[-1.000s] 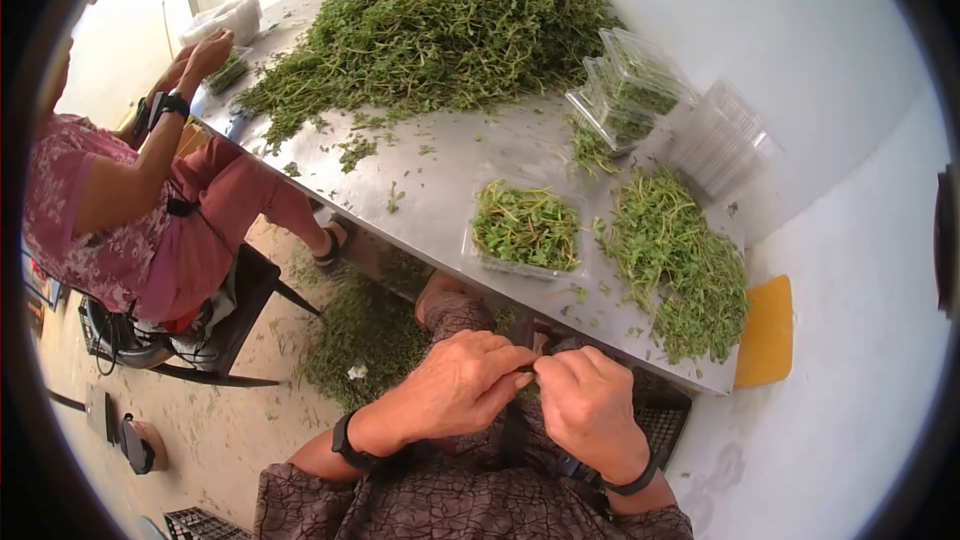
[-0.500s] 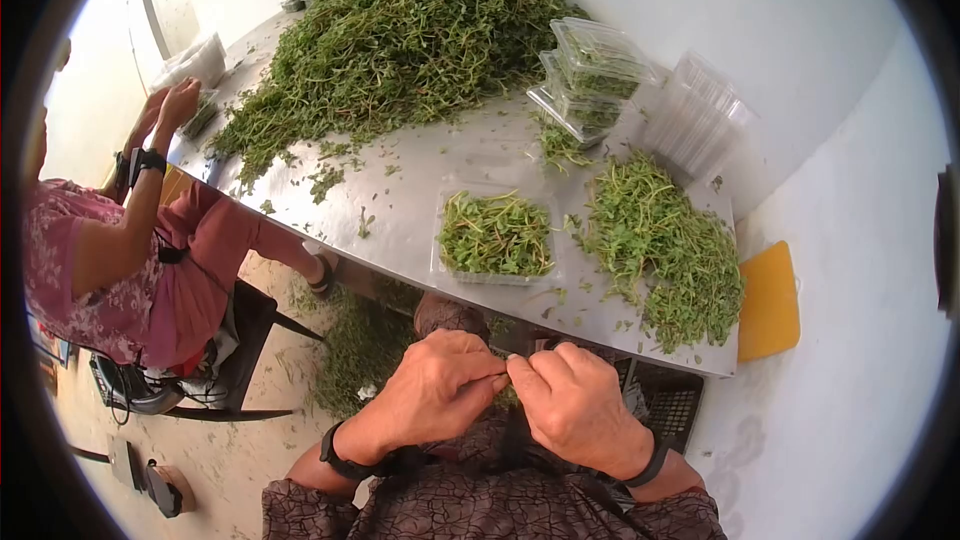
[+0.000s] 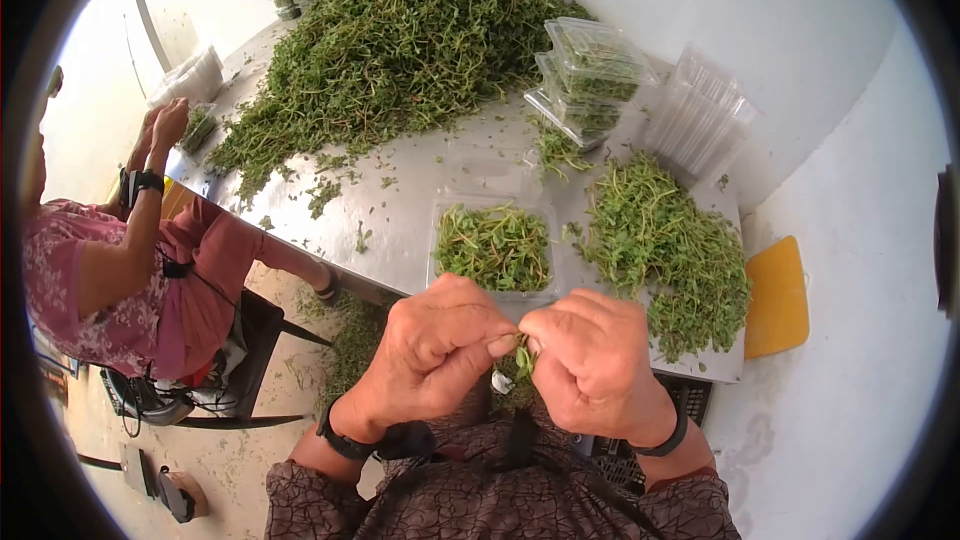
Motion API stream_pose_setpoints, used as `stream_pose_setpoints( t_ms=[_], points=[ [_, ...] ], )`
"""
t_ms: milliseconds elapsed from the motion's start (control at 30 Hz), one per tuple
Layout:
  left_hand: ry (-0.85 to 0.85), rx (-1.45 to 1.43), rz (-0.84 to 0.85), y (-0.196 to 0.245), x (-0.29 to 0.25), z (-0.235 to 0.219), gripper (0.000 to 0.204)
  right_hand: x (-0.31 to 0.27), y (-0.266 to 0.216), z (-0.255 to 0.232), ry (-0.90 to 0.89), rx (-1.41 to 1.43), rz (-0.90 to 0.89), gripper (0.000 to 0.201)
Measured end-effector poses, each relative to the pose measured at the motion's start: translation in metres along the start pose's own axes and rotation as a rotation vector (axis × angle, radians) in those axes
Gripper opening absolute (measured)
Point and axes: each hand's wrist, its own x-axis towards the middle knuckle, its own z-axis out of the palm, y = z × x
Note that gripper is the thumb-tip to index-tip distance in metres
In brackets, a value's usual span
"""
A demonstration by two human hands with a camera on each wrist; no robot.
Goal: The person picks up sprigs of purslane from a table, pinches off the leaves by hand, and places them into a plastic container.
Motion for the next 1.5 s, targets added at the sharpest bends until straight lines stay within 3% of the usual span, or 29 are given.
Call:
stream_pose_setpoints(
  t_ms=[167,233,467,567,767,800,867,933,1000,1100,1233,1300,1433,1500],
  points=[
    [0.072,0.028,0.04,-0.004,0.01,-0.002,0.003,0.013,0.009,-0.001,0.006,0.091,0.028,0.027],
    [0.066,0.049,0.04,-0.007,0.01,-0.003,0.004,0.015,0.008,-0.001,-0.039,-0.047,-0.003,0.026],
    [0.016,0.1,0.021,-0.016,0.005,-0.004,0.011,0.01,0.015,0.0,-0.166,-0.061,-0.003,0.022],
    [0.026,0.067,0.087,-0.02,0.009,-0.002,0.012,0.014,0.014,-0.001,-0.153,-0.083,0.006,0.02],
    [0.076,-0.062,0.094,-0.015,0.017,-0.005,0.016,0.021,0.026,0.001,-0.023,0.187,0.113,0.016],
    [0.079,-0.062,0.09,-0.017,0.017,-0.005,0.016,0.023,0.026,-0.002,0.022,0.159,0.19,0.014],
    [0.244,0.072,0.069,-0.025,0.017,-0.006,0.022,0.026,0.031,-0.004,0.067,0.131,0.265,0.012],
    [0.263,0.161,0.056,-0.029,0.019,-0.004,0.023,0.028,0.043,-0.002,0.139,0.144,0.399,0.01],
    [0.358,0.213,-0.046,-0.031,0.021,0.003,0.021,0.025,0.061,0.006,0.152,0.109,0.377,0.009],
    [0.377,0.344,-0.031,-0.043,0.023,0.006,0.022,0.026,0.075,0.014,0.19,0.021,0.378,0.01],
    [0.33,0.398,-0.065,-0.052,0.023,0.009,0.029,0.028,0.076,0.016,0.112,-0.066,0.401,0.012],
    [0.294,0.269,-0.168,-0.046,0.024,0.01,0.036,0.03,0.072,0.012,0.079,-0.139,0.381,0.013],
    [0.278,0.194,-0.176,-0.045,0.017,0.002,0.037,0.025,0.07,0.001,0.102,-0.137,0.398,0.019],
    [0.318,0.288,-0.065,-0.049,0.011,-0.006,0.035,0.018,0.072,-0.005,0.139,-0.158,0.363,0.02]
  ],
)
